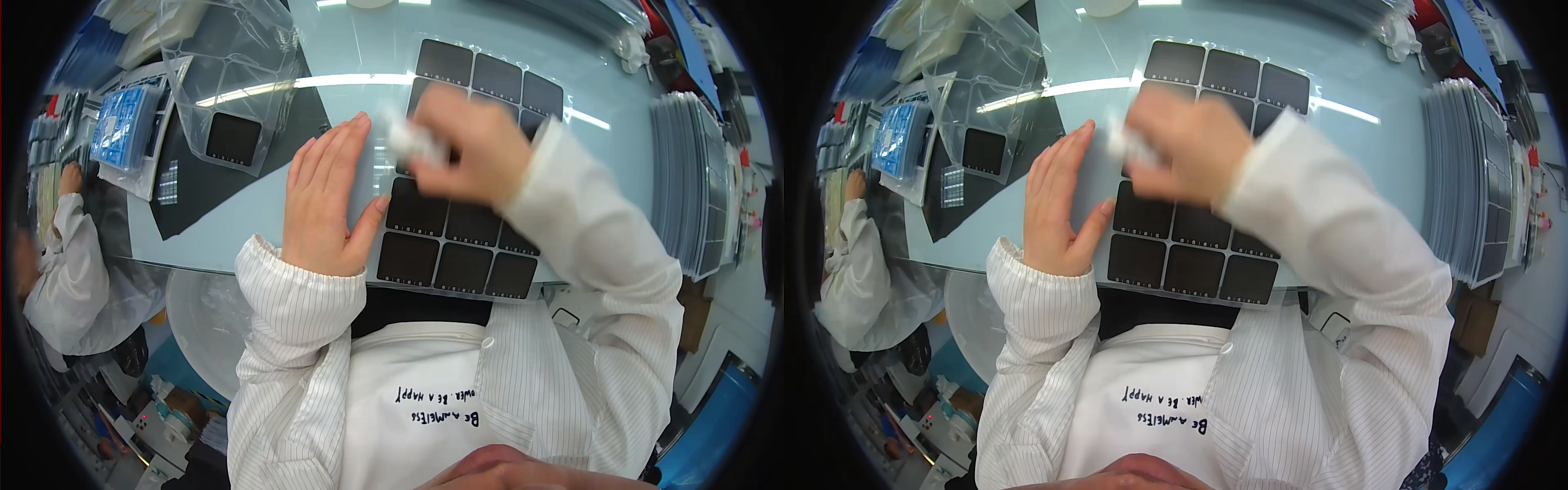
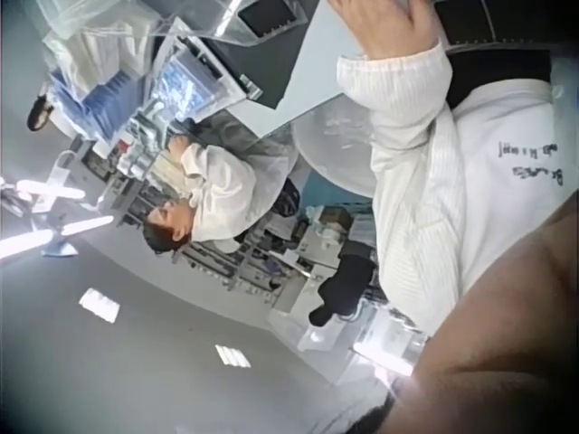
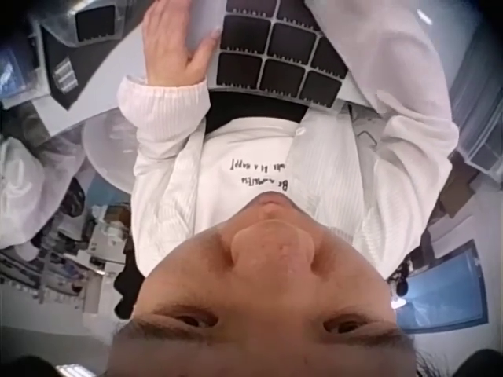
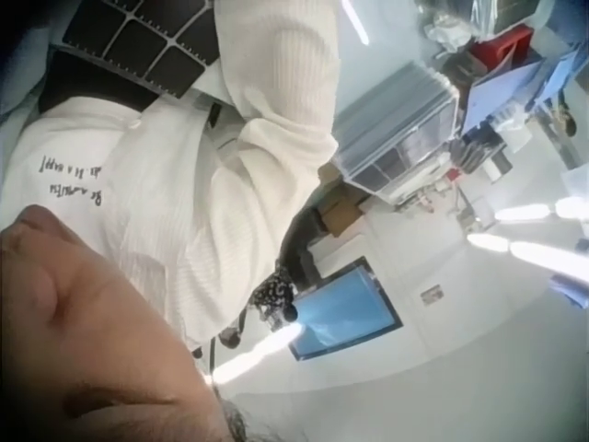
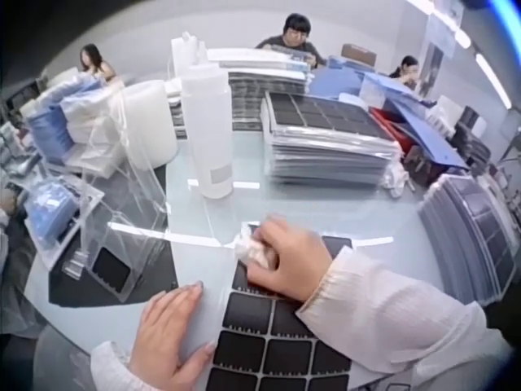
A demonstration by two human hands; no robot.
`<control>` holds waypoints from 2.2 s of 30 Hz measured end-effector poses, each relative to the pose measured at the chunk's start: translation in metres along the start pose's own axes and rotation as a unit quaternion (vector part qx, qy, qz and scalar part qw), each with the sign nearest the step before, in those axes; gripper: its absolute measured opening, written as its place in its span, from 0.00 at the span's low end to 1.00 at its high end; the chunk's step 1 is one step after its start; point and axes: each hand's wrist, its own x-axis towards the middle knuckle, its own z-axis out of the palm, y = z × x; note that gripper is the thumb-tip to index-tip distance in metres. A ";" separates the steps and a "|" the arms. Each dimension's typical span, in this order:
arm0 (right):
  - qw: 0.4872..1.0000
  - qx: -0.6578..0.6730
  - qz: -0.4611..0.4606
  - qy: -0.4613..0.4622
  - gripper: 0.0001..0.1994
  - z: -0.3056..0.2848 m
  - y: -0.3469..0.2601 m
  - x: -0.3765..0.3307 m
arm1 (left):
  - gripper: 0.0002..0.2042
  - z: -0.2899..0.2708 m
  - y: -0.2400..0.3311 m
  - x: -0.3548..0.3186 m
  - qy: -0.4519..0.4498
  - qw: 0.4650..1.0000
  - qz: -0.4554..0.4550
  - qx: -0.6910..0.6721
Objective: Inspecting and cleaning sheets of small electronic components at a factory workstation.
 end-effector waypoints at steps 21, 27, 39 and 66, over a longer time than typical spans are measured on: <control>0.961 -0.066 0.253 0.091 0.13 -0.025 -0.003 -0.014 | 0.17 0.016 -0.007 -0.011 0.176 0.911 -0.105 -0.357; 0.999 -0.029 0.010 0.039 0.16 0.037 -0.065 -0.022 | 0.16 0.020 -0.048 -0.013 0.192 0.858 -0.057 -0.473; 0.990 -0.078 0.050 0.111 0.12 0.029 -0.056 -0.050 | 0.14 0.031 -0.074 0.002 0.138 0.885 -0.058 -0.441; 0.991 -0.058 0.079 0.094 0.12 -0.024 -0.055 -0.147 | 0.13 0.018 -0.035 -0.009 0.147 0.944 -0.137 -0.261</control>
